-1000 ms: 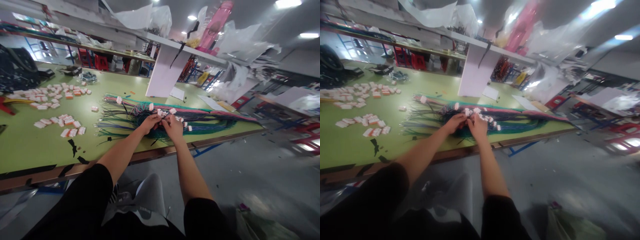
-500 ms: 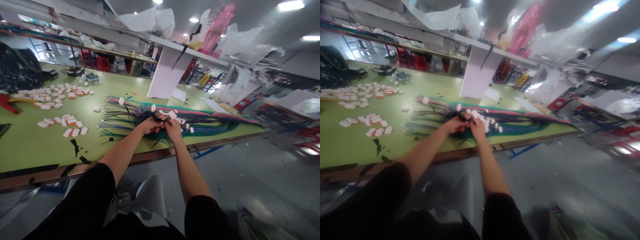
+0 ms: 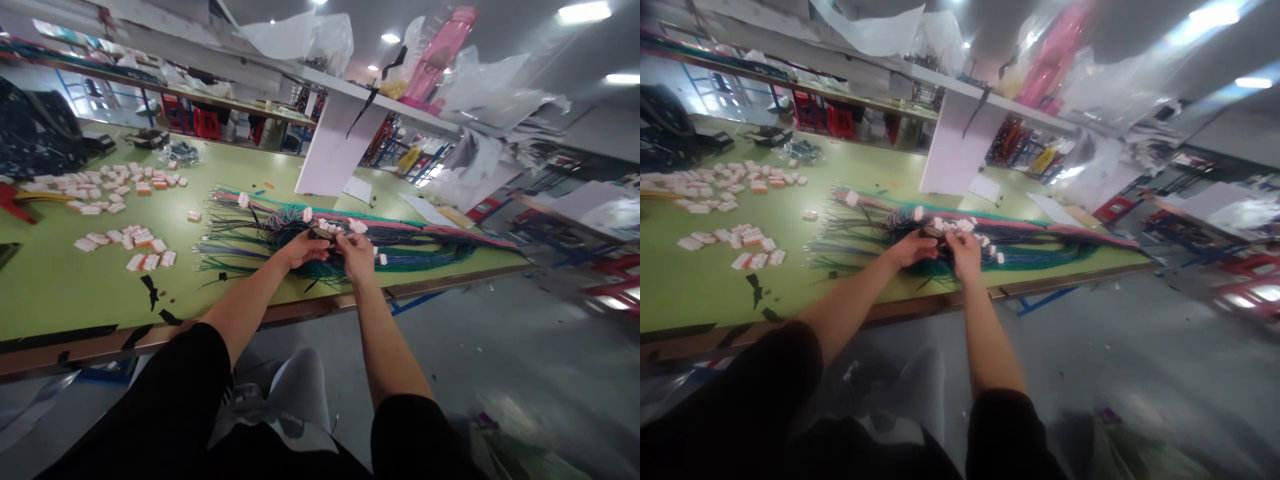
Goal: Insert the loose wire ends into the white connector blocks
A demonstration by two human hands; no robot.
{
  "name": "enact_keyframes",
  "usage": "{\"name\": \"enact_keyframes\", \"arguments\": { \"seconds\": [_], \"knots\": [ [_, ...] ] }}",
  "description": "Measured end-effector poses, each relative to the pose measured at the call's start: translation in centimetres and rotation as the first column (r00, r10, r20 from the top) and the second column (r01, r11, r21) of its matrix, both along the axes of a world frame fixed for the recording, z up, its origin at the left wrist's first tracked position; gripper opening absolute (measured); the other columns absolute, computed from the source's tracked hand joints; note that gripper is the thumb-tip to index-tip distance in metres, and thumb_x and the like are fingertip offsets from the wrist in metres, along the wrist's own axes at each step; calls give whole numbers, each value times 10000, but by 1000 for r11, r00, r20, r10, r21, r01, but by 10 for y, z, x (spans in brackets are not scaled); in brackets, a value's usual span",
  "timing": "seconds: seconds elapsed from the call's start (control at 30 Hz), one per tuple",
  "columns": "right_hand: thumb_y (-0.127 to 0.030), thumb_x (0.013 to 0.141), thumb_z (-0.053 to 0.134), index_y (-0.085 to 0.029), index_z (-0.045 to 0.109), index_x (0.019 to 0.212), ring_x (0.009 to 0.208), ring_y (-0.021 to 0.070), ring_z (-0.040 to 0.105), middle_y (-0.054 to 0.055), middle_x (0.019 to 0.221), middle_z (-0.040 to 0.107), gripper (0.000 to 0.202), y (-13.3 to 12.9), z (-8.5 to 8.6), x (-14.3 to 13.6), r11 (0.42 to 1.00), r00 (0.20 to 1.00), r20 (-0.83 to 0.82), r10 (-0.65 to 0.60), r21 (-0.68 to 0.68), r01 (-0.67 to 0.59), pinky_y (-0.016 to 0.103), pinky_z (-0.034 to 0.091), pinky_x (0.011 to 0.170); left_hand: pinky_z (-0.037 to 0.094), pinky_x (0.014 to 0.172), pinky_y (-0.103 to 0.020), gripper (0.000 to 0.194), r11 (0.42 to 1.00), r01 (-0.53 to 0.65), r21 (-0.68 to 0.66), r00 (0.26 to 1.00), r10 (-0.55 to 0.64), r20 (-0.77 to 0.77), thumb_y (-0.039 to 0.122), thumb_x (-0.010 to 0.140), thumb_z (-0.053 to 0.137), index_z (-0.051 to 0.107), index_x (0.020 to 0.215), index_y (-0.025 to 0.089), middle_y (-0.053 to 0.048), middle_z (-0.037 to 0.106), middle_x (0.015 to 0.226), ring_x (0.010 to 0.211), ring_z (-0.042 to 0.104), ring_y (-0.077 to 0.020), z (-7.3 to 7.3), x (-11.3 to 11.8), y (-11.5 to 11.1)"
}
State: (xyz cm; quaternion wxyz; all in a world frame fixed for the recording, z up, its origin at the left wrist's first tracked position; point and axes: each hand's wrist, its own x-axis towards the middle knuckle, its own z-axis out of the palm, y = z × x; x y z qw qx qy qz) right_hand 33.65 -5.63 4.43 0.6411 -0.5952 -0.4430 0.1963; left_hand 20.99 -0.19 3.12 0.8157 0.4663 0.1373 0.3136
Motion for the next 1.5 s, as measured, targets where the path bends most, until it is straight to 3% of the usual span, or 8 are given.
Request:
{"name": "enact_keyframes", "arguments": {
  "seconds": [0.23,0.4,0.6,0.8,0.97,1.13,1.3,1.5],
  "knots": [
    [-448,565,648,-214,448,538,519,125,478,-34,510,513,309,1,6,11,978,968,154,-196,-45,205,278,417,517,457,661,-212,356,870,88,485,988,-13,-156,199,583,772,554,859,148,20,609,797,682,577,-88,-2,2,-4],
    [-457,630,625,-189,580,669,650,167,531,17,675,597,274,-13,16,6,983,816,559,-146,-9,182,311,429,626,430,551,-191,149,918,-67,391,974,146,-174,188,761,603,455,775,166,81,512,561,488,527,-69,-4,9,-3],
    [-518,747,510,-209,530,573,564,172,508,15,547,544,355,-12,10,-3,965,699,715,-34,-159,210,303,399,559,334,507,-176,195,834,-290,470,900,404,-162,53,719,594,464,636,172,81,425,444,445,467,-76,-3,13,-16],
    [-414,767,517,-191,600,636,649,225,569,111,683,642,272,-6,7,3,952,539,839,-74,-102,289,340,426,602,466,622,-219,195,918,-269,292,933,323,-157,49,730,595,469,814,171,65,539,560,543,581,-94,2,10,-8],
    [-403,746,547,-198,633,641,701,214,621,59,697,686,246,-10,13,2,976,688,722,76,-194,96,339,465,688,509,561,-253,283,997,77,-5,997,-77,-2,256,739,685,478,908,163,36,598,644,472,585,-90,1,-7,11],
    [-474,731,544,-187,594,537,517,174,580,11,474,598,350,1,6,7,973,909,416,-27,-196,119,302,459,555,396,442,-185,415,979,-81,187,986,106,-130,221,669,731,472,987,161,38,587,651,472,534,-81,-2,-1,4],
    [-457,699,589,-211,449,373,433,146,475,-9,347,440,432,3,15,17,938,787,601,-141,-173,300,284,375,496,469,663,-224,436,791,-84,607,960,228,-164,156,480,822,566,832,150,-13,589,845,736,573,-118,-1,6,-7],
    [-470,691,604,-172,623,664,650,218,589,67,643,637,301,-6,30,2,934,649,761,2,-233,271,307,409,592,372,481,-175,105,826,-199,527,919,344,-193,116,729,617,523,766,146,89,465,530,405,459,-47,4,6,-8]
  ]
}}
